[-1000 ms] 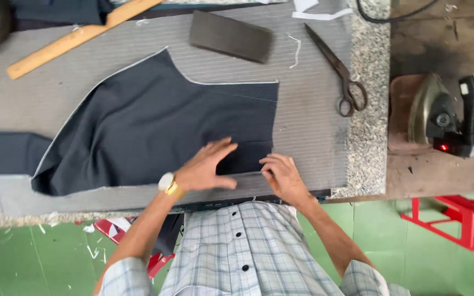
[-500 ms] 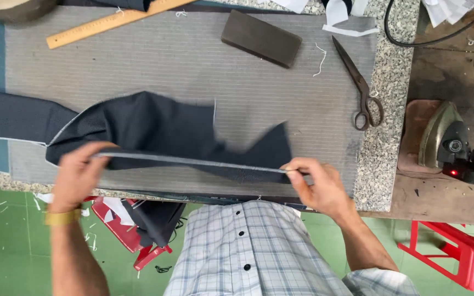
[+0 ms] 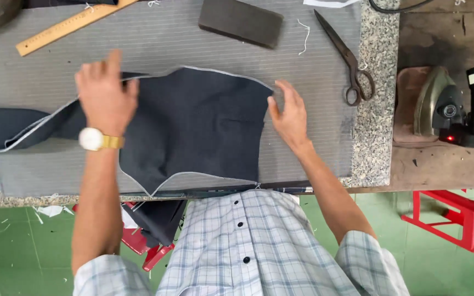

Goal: The person irons a dark fabric piece on a worktable using a steam iron and a pressing block, then trims excess material with scissors and applies a white strip to the edge before ironing again. The person repeatedly flips and repositions the fabric to press different sections.

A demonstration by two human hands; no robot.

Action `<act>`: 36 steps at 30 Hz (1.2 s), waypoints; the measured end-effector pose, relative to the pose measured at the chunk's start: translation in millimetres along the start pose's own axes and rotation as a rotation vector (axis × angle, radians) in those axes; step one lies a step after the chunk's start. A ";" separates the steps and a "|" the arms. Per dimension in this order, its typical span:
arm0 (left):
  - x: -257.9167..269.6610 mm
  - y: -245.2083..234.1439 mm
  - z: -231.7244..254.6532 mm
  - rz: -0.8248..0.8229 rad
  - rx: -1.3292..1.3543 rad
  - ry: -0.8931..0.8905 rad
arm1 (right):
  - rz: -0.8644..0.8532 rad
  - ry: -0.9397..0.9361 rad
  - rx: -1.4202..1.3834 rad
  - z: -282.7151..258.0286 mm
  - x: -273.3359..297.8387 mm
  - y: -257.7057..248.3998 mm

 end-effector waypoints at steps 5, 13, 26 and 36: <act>17.1 22.1 93.4 -0.005 0.356 0.100 | 0.020 -0.073 0.169 -26.2 28.1 25.5; 46.0 84.0 160.4 -0.023 0.571 0.084 | -0.258 -0.238 0.345 -43.2 39.7 88.8; -7.5 131.4 138.9 -0.105 0.487 -0.072 | -0.353 -0.050 0.501 1.3 -0.2 90.1; -27.5 150.4 124.6 -0.137 0.463 0.262 | -0.561 0.099 0.542 7.9 -2.7 98.3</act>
Point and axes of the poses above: each hand's wrist, its own x-axis away from the middle knuckle, its own y-axis out of the palm, z = x × y, the point moved 8 cm from there along -x, towards the middle knuckle, and after that the axes turned 14 degrees about -z, right-handed, at the moved point
